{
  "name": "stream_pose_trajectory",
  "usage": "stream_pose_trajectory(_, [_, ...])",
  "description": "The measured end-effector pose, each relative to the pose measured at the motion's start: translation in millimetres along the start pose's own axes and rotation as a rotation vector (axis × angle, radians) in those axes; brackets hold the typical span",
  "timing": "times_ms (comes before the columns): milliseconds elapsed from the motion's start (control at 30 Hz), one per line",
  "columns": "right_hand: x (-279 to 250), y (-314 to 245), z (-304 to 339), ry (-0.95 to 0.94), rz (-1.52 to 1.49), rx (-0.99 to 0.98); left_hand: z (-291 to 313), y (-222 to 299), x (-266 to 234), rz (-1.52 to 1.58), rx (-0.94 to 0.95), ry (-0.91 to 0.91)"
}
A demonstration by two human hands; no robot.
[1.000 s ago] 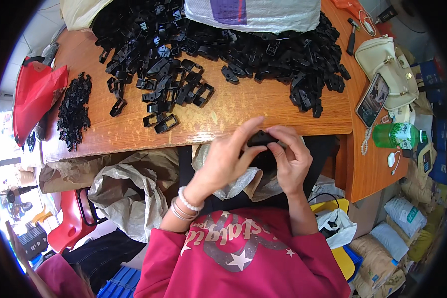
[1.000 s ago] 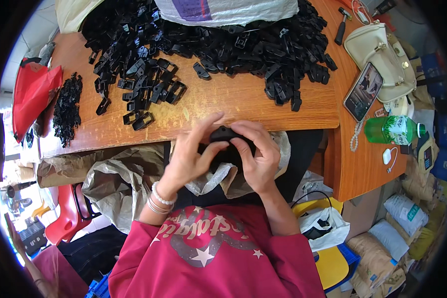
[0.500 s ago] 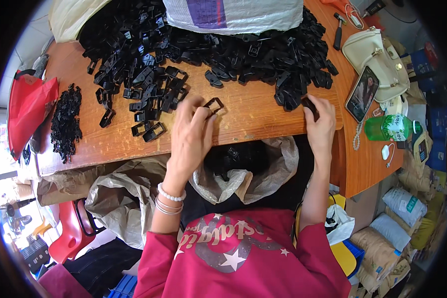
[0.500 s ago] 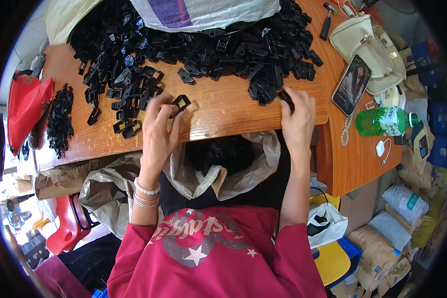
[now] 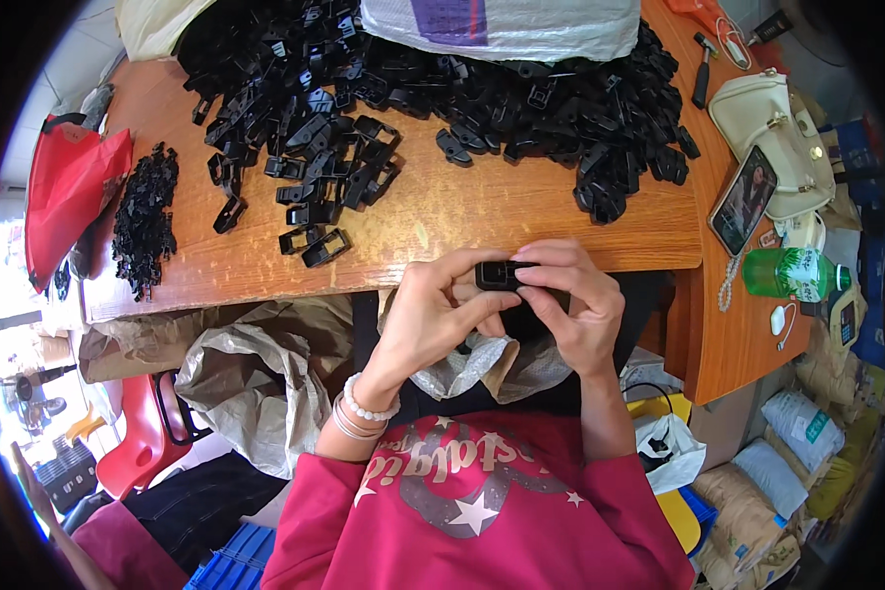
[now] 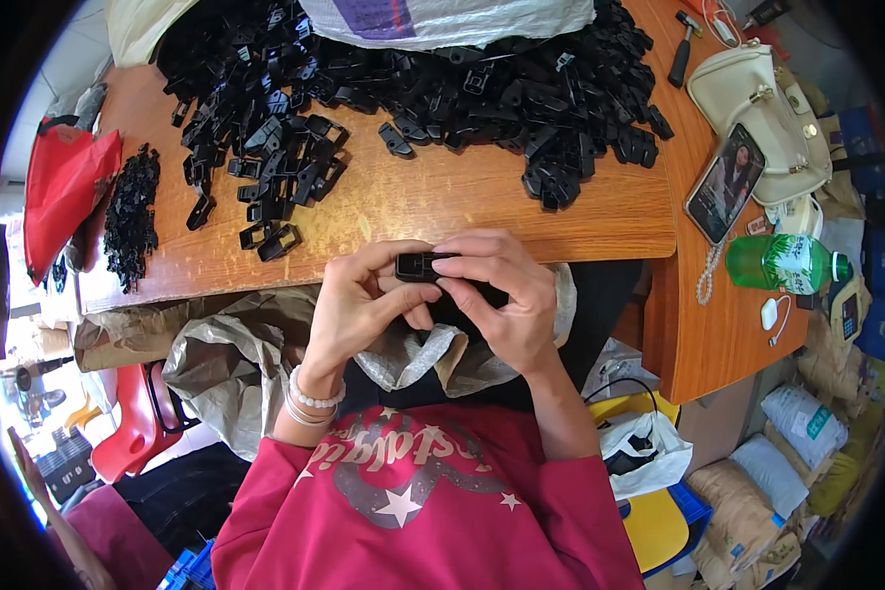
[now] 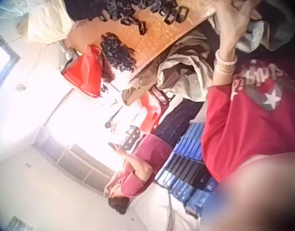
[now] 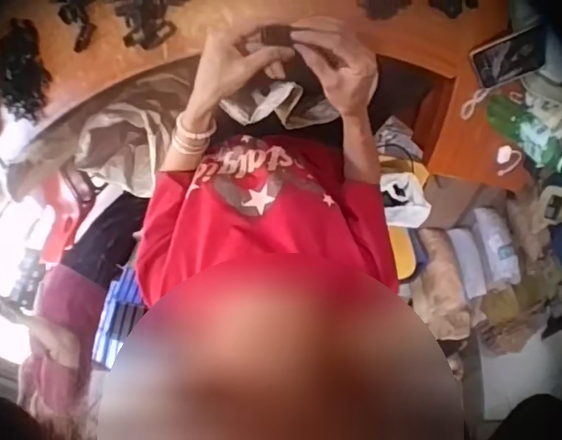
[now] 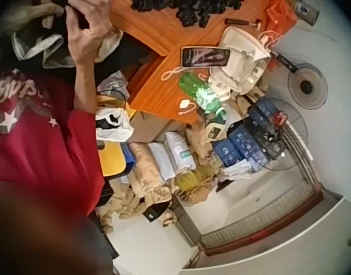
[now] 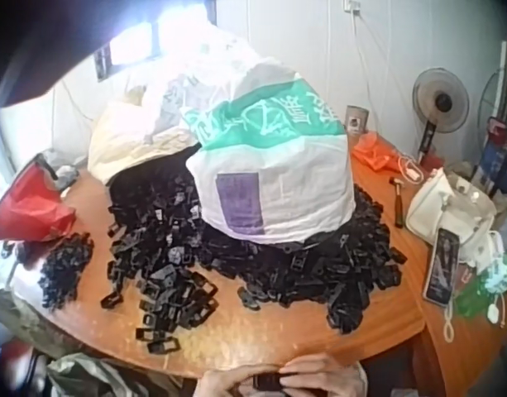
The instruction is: Sorting small black plastic clips on a wooden workbench.
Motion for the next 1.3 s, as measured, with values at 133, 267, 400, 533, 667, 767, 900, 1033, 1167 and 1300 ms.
stream_pose_trajectory(133, [0.9,6.5,6.2,0.051,-0.067,0.119,3.5,11.4,-0.9,-0.017,0.101,-0.004])
stream_pose_trajectory(267, [8.1,18.8,12.4,0.140,-0.130,0.270,13.8,29.4,3.7,-0.353,0.474,0.067])
stream_pose_trajectory(400, [4.1,4.9,14.2,0.126,0.103,0.114,25.6,38.8,8.6,-0.536,0.689,0.123])
stream_pose_trajectory(533, [-1.9,14.2,17.2,-0.067,0.226,0.139,1.4,43.7,-15.6,-0.611,0.697,0.146])
stream_pose_trajectory(667, [-18.0,16.0,21.4,-0.022,0.313,0.085,-16.8,59.6,-94.0,-1.334,0.599,0.824])
stream_pose_trajectory(767, [-66.8,17.1,5.3,0.351,0.570,0.031,-28.4,55.5,-114.1,-1.354,0.452,0.731])
stream_pose_trajectory(900, [-77.5,29.4,-21.7,0.332,0.856,-0.054,-32.6,58.1,-97.1,-1.179,0.585,0.658])
stream_pose_trajectory(1033, [-71.2,40.6,-25.3,0.271,0.919,-0.048,-23.8,47.5,-98.5,-0.719,0.512,0.722])
stream_pose_trajectory(1167, [-68.7,43.8,-4.8,0.403,0.262,0.217,-15.4,14.1,-60.6,-0.257,0.227,0.360])
stream_pose_trajectory(1300, [-18.5,25.5,6.1,0.228,-0.132,0.176,-8.9,-10.1,-17.6,0.048,0.102,0.070])
Point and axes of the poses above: each hand's wrist, its own z-axis away from the middle knuckle, its own x-axis out of the palm, y = z × x, the point moved 9 cm from there along -z, towards the middle knuckle, and after that the axes turned 8 degrees about y, right-handed, at the moved point
